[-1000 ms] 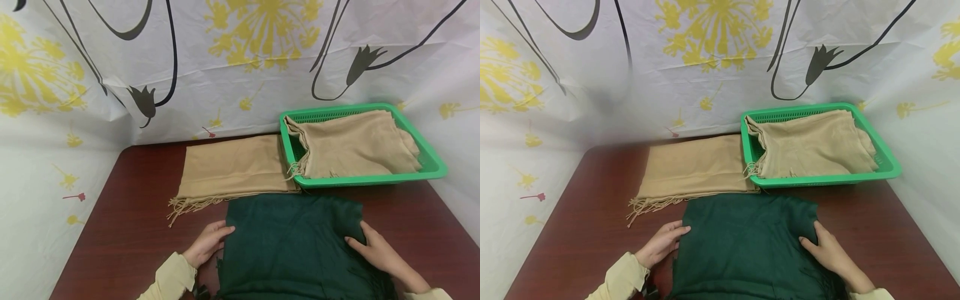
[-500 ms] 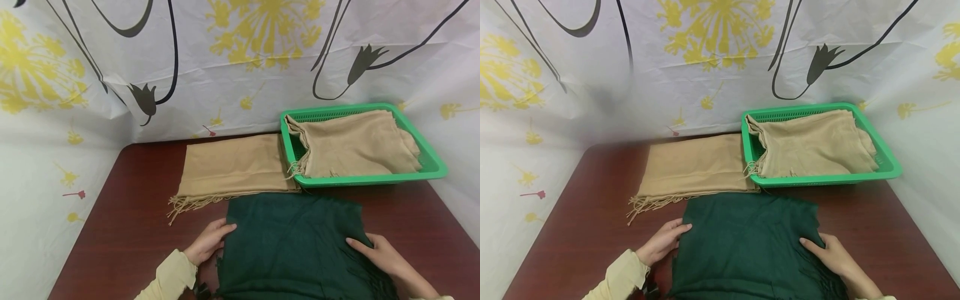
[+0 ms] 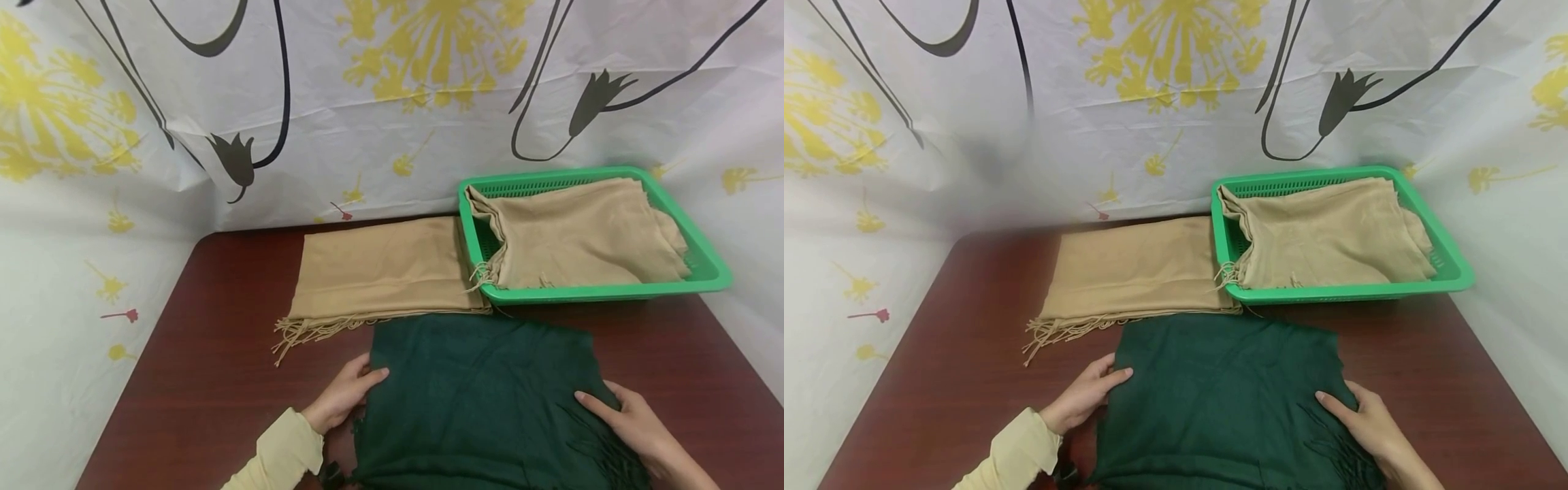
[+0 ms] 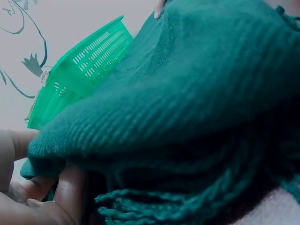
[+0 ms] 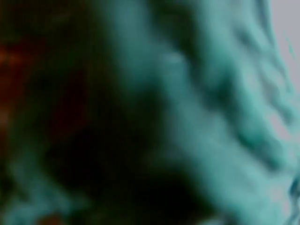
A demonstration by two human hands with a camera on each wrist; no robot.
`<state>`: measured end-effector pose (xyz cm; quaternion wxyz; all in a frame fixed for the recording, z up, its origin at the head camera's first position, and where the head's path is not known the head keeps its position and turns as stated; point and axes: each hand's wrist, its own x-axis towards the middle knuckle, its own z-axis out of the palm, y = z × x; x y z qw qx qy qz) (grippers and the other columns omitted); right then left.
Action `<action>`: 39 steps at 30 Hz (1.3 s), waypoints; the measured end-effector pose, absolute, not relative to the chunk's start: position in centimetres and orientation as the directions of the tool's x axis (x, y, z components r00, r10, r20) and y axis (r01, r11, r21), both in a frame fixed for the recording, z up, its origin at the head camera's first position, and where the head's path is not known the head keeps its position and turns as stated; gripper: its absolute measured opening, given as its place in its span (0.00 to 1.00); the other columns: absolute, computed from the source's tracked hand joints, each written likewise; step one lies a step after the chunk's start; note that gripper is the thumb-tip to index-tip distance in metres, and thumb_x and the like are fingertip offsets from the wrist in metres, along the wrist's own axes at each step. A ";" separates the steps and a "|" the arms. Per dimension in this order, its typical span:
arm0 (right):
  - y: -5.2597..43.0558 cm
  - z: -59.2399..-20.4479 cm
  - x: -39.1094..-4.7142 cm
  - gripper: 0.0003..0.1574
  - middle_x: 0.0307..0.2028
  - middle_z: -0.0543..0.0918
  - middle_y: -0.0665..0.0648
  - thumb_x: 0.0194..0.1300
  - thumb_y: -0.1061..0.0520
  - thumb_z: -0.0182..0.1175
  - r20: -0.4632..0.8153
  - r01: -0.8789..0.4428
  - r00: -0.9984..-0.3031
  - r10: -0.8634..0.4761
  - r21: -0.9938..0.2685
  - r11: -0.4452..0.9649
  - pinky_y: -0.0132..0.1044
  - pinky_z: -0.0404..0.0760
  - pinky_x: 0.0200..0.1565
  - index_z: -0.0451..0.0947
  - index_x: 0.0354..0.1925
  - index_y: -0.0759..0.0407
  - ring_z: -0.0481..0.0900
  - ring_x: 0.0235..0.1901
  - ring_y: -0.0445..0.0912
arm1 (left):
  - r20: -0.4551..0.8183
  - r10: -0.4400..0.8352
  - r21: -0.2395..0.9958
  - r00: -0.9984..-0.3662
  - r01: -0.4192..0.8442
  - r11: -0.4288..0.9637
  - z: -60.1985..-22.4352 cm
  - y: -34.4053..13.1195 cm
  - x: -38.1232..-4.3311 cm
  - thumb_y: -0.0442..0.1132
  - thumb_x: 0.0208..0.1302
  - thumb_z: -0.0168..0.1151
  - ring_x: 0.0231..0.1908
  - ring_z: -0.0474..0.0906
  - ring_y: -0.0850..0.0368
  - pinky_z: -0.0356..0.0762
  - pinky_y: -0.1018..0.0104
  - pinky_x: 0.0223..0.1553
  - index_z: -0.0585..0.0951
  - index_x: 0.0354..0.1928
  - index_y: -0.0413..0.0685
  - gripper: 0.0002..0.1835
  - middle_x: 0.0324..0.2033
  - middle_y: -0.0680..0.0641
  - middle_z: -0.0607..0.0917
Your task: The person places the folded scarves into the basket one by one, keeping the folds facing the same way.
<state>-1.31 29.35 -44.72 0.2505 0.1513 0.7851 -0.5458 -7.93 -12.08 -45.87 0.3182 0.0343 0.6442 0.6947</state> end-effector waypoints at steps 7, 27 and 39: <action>29.1 -44.9 -0.9 0.34 0.37 0.79 0.55 0.61 0.45 0.54 -0.381 0.402 -0.913 0.144 -0.789 0.465 0.37 0.77 0.28 0.65 0.53 0.70 0.78 0.28 0.41 | -0.327 0.430 0.940 -0.841 -0.338 0.054 -45.9 -11.8 -7.8 0.39 0.64 0.50 0.39 0.76 0.56 0.74 0.64 0.40 0.63 0.59 0.35 0.24 0.45 0.43 0.75; 29.2 -45.0 -0.3 0.17 0.34 0.68 0.26 0.56 0.53 0.61 -0.031 0.193 -0.960 0.280 -0.796 0.574 0.18 0.68 0.27 0.74 0.39 0.63 0.64 0.34 0.17 | -0.286 0.352 0.947 -0.891 -0.318 -0.037 -44.7 -11.8 -7.5 0.37 0.60 0.56 0.39 0.77 0.54 0.75 0.62 0.38 0.70 0.50 0.33 0.19 0.42 0.43 0.78; 28.5 -43.2 -0.1 0.13 0.36 0.68 0.30 0.58 0.52 0.60 -0.096 0.224 -0.961 0.258 -0.818 0.530 0.29 0.69 0.24 0.74 0.40 0.56 0.68 0.26 0.34 | -0.297 0.311 0.937 -0.903 -0.338 -0.087 -43.3 -12.7 -6.9 0.35 0.59 0.57 0.34 0.78 0.55 0.76 0.62 0.35 0.70 0.49 0.31 0.18 0.37 0.44 0.80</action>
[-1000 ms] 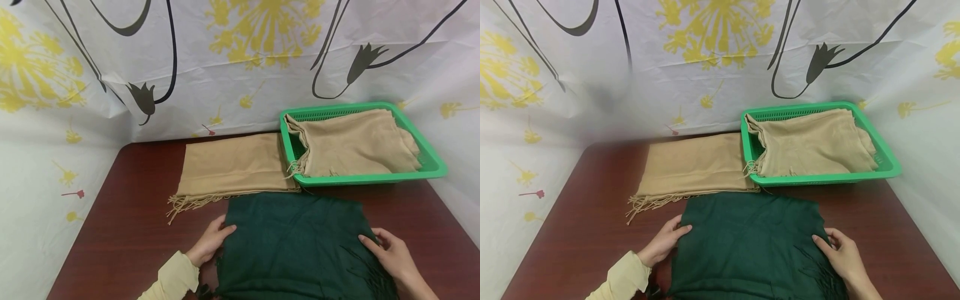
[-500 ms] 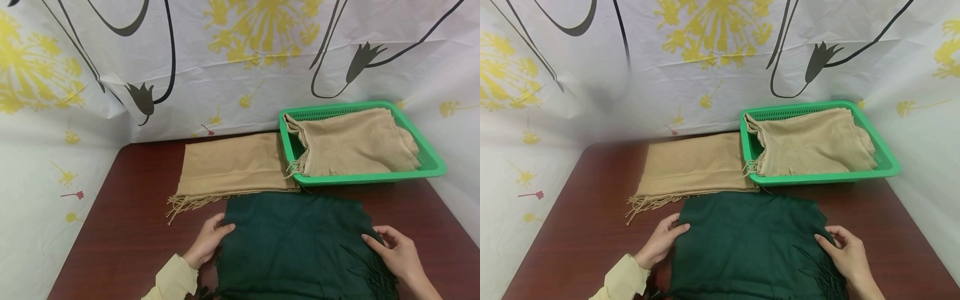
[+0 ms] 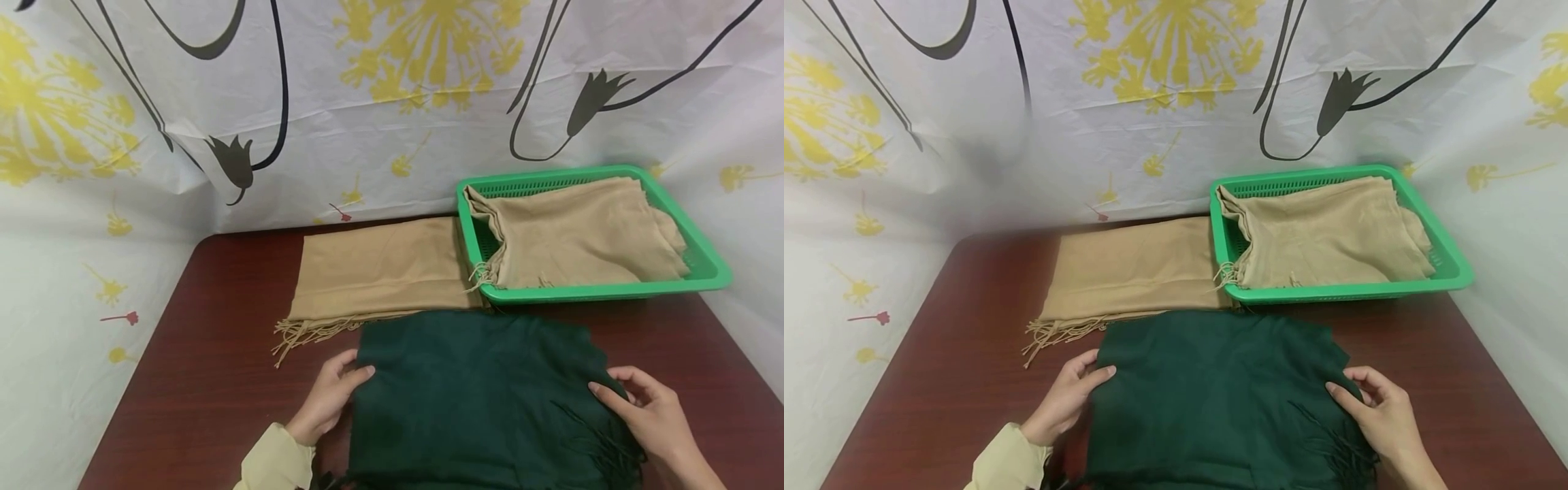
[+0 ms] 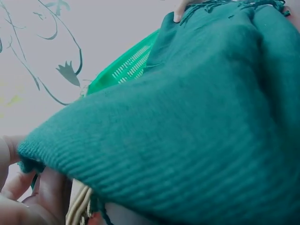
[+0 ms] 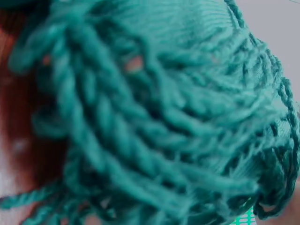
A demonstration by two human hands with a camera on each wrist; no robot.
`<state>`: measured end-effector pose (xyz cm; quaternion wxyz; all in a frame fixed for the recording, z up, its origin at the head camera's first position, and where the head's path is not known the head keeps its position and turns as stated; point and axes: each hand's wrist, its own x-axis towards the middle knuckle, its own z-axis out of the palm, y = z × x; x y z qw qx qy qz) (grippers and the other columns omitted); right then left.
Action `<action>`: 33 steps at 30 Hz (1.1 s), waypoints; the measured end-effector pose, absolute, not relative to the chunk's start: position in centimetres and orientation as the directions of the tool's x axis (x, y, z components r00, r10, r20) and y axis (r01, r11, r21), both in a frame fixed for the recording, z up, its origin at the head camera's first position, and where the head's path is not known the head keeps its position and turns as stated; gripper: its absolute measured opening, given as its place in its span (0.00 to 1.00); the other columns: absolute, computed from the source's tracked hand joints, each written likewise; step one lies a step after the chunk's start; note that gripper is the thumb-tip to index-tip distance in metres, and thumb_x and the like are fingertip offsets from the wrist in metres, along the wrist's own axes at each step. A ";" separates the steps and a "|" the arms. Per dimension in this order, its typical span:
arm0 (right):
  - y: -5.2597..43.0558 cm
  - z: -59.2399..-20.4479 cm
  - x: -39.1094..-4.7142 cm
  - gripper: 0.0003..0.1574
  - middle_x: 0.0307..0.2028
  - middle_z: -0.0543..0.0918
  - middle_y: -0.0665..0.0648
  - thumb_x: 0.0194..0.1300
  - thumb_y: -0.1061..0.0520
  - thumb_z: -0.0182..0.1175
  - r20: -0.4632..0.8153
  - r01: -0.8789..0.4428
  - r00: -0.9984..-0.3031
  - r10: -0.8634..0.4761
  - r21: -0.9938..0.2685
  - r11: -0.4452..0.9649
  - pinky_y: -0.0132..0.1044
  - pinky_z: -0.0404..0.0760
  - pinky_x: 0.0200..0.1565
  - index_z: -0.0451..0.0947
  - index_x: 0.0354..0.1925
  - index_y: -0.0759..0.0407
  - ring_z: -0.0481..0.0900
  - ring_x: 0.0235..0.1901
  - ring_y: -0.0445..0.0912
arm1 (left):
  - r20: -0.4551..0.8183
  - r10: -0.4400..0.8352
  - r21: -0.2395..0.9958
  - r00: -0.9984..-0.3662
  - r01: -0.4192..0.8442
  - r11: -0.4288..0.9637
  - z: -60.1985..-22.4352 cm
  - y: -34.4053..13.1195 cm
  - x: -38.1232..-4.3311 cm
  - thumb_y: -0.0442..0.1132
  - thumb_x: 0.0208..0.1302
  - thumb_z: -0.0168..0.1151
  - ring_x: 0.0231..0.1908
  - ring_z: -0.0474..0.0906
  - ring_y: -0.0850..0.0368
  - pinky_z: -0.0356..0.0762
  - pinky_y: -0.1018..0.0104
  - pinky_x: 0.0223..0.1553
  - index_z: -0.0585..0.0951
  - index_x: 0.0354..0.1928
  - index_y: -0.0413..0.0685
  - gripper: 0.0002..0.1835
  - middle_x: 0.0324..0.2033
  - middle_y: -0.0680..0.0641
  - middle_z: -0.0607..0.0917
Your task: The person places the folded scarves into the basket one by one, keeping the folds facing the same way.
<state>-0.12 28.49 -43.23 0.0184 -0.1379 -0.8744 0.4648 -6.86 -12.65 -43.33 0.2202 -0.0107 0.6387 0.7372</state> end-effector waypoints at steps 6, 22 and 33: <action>28.0 -42.5 -0.1 0.12 0.36 0.68 0.30 0.58 0.54 0.59 -0.076 0.201 -0.966 0.246 -0.819 0.537 0.28 0.69 0.24 0.73 0.40 0.56 0.69 0.28 0.32 | -0.303 0.280 0.934 -0.911 -0.343 -0.104 -43.1 -13.1 -6.4 0.34 0.59 0.57 0.34 0.78 0.54 0.76 0.61 0.34 0.69 0.50 0.31 0.19 0.37 0.44 0.79; 26.8 -41.2 0.2 0.09 0.31 0.74 0.34 0.58 0.62 0.59 0.039 0.090 -0.969 0.244 -0.863 0.497 0.30 0.66 0.20 0.74 0.39 0.54 0.68 0.19 0.40 | -0.309 0.226 0.922 -0.924 -0.349 -0.169 -42.3 -14.4 -5.6 0.33 0.58 0.57 0.38 0.78 0.54 0.76 0.62 0.37 0.67 0.55 0.31 0.23 0.42 0.44 0.79; 27.6 -42.0 0.2 0.12 0.34 0.75 0.37 0.58 0.61 0.59 0.067 0.063 -0.969 0.236 -0.861 0.505 0.29 0.72 0.22 0.73 0.42 0.57 0.74 0.23 0.37 | -0.232 0.236 0.941 -0.944 -0.279 -0.191 -42.1 -15.3 -5.0 0.35 0.58 0.57 0.37 0.78 0.55 0.77 0.63 0.36 0.70 0.51 0.36 0.19 0.41 0.46 0.79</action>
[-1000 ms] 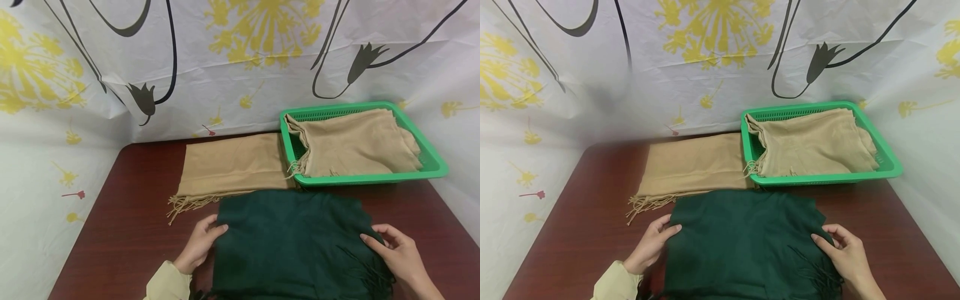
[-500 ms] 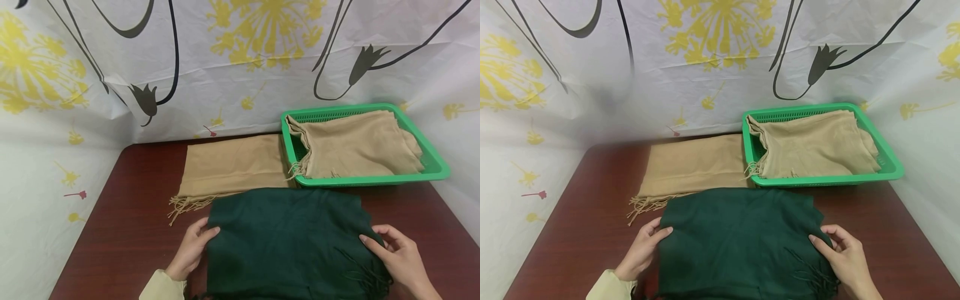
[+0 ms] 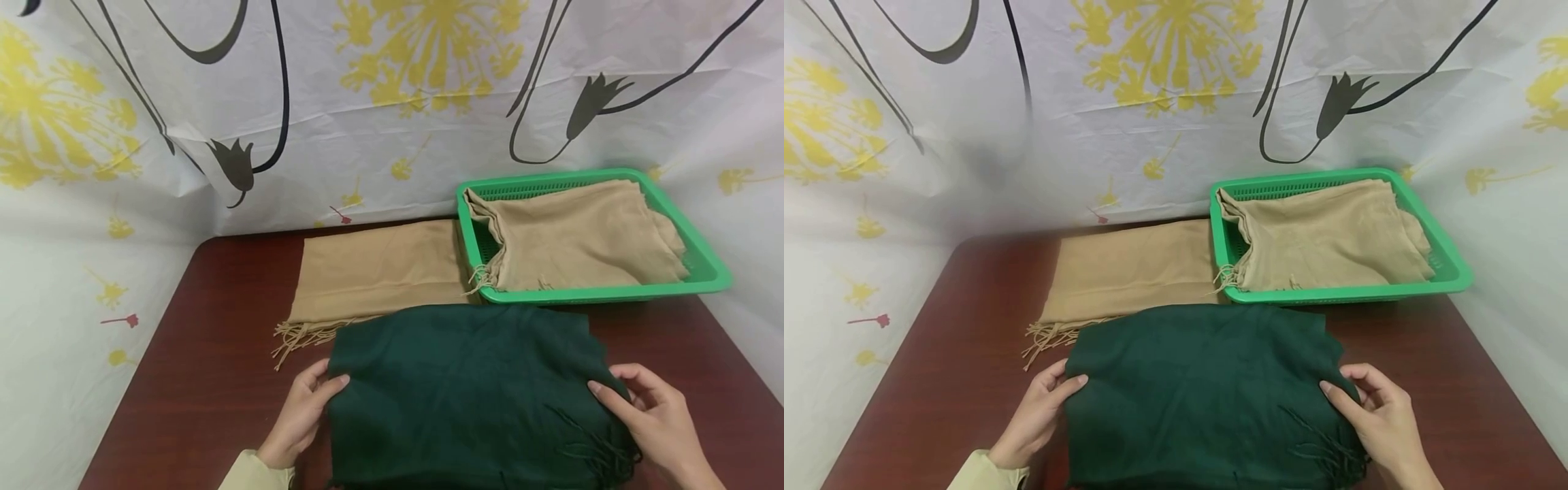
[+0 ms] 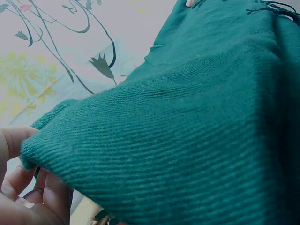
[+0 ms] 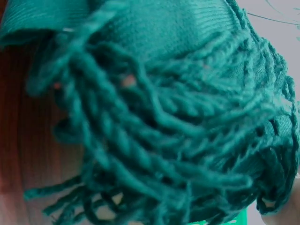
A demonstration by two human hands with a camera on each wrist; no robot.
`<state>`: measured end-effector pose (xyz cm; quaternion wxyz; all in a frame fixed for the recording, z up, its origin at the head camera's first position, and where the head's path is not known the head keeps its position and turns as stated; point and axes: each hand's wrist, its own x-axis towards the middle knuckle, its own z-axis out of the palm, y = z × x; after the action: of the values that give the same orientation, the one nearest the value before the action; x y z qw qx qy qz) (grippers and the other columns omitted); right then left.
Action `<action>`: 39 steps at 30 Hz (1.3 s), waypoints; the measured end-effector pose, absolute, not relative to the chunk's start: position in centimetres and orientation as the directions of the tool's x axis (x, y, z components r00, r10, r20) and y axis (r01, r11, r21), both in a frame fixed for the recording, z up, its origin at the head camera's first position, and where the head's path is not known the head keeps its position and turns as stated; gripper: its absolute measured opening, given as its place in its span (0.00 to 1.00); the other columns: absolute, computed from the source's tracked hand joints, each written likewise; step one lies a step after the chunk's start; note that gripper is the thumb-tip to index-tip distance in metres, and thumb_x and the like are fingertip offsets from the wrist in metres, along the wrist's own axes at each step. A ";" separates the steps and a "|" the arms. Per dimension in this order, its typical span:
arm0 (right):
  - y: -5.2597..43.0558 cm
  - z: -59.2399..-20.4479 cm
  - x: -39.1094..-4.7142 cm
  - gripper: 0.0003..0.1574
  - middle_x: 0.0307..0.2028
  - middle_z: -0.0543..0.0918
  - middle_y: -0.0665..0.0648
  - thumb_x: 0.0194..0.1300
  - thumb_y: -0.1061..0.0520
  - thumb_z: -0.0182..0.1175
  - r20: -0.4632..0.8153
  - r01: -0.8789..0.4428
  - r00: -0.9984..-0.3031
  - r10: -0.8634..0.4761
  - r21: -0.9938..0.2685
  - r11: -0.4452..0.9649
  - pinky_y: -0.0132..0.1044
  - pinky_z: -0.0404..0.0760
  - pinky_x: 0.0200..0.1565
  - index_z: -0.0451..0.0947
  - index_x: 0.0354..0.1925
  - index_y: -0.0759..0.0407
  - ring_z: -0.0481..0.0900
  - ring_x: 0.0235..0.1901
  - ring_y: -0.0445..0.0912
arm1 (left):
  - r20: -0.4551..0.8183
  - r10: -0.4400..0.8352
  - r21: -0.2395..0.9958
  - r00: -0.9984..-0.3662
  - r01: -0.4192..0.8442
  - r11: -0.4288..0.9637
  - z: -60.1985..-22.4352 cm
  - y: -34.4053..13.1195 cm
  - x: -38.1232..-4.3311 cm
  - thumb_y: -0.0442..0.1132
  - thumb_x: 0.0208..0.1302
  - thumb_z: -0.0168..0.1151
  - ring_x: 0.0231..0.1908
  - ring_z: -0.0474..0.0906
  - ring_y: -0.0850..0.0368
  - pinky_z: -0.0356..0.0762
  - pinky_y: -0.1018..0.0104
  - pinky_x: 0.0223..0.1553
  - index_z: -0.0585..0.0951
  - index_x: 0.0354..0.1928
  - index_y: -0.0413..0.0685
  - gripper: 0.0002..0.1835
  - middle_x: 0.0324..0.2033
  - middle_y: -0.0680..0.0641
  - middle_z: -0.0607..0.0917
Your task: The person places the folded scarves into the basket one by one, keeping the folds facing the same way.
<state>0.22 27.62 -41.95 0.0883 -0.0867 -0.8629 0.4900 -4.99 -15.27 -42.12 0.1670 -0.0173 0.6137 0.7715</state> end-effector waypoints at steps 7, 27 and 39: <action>27.3 -40.9 -0.2 0.12 0.35 0.75 0.37 0.58 0.59 0.59 0.087 0.068 -0.960 0.266 -0.850 0.522 0.27 0.72 0.23 0.73 0.42 0.60 0.74 0.26 0.34 | -0.088 0.292 0.962 -0.952 -0.158 -0.224 -45.8 -16.2 -5.6 0.38 0.61 0.54 0.43 0.76 0.53 0.76 0.60 0.39 0.69 0.55 0.37 0.20 0.47 0.41 0.76; 28.4 -36.8 -2.5 0.10 0.20 0.74 0.43 0.57 0.59 0.60 0.072 0.116 -0.917 0.393 -0.894 0.433 0.30 0.73 0.16 0.73 0.38 0.47 0.71 0.13 0.40 | -0.018 0.221 0.983 -0.975 -0.057 -0.172 -39.0 -12.4 -6.7 0.31 0.60 0.54 0.46 0.73 0.52 0.75 0.62 0.42 0.69 0.54 0.33 0.19 0.48 0.40 0.72; 30.2 -36.4 -4.4 0.13 0.37 0.72 0.43 0.57 0.65 0.58 0.129 -0.023 -0.909 0.397 -0.965 0.260 0.22 0.74 0.23 0.74 0.41 0.54 0.76 0.26 0.31 | -0.044 0.255 0.981 -0.966 -0.090 -0.172 -37.2 -10.3 -8.9 0.29 0.59 0.54 0.42 0.74 0.55 0.75 0.64 0.40 0.70 0.53 0.33 0.18 0.46 0.41 0.75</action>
<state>-4.36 30.20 -36.37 0.1762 -0.1207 -0.7738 0.5963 -8.93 -10.28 -37.18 0.1128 0.0651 0.6333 0.7629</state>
